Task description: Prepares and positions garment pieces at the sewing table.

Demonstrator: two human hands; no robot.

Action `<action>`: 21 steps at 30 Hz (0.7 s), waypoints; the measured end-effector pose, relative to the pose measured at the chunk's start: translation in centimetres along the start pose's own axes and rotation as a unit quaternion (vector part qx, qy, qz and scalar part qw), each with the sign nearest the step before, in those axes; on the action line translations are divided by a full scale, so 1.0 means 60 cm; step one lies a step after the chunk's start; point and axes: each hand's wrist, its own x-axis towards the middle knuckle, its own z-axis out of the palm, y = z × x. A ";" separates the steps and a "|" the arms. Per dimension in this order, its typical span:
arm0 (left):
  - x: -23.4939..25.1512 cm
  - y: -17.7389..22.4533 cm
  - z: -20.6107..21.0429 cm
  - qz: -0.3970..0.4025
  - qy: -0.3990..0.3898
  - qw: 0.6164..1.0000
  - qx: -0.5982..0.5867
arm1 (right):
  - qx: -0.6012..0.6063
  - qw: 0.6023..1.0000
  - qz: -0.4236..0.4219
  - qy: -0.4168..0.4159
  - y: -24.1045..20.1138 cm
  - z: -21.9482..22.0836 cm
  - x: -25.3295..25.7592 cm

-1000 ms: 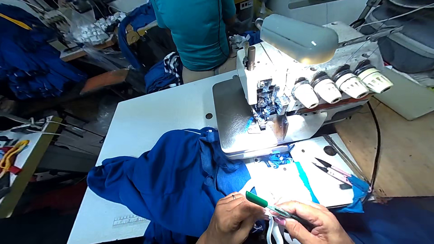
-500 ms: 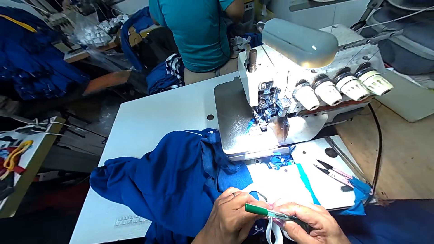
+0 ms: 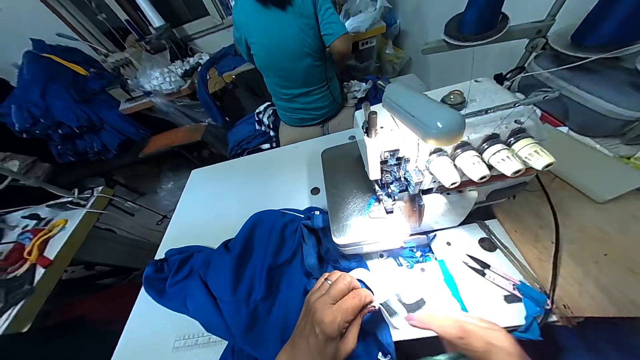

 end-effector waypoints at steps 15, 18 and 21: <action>-0.044 -0.033 -0.029 -0.117 0.101 0.987 -0.032 | 0.051 0.995 0.077 0.037 0.014 -0.007 -0.029; -0.058 -0.029 -0.018 -0.138 0.114 0.980 -0.086 | 0.140 0.971 0.130 0.146 0.019 0.013 -0.034; -0.071 -0.025 -0.022 -0.141 0.120 0.979 -0.089 | 0.237 0.921 0.207 0.229 0.012 0.023 -0.024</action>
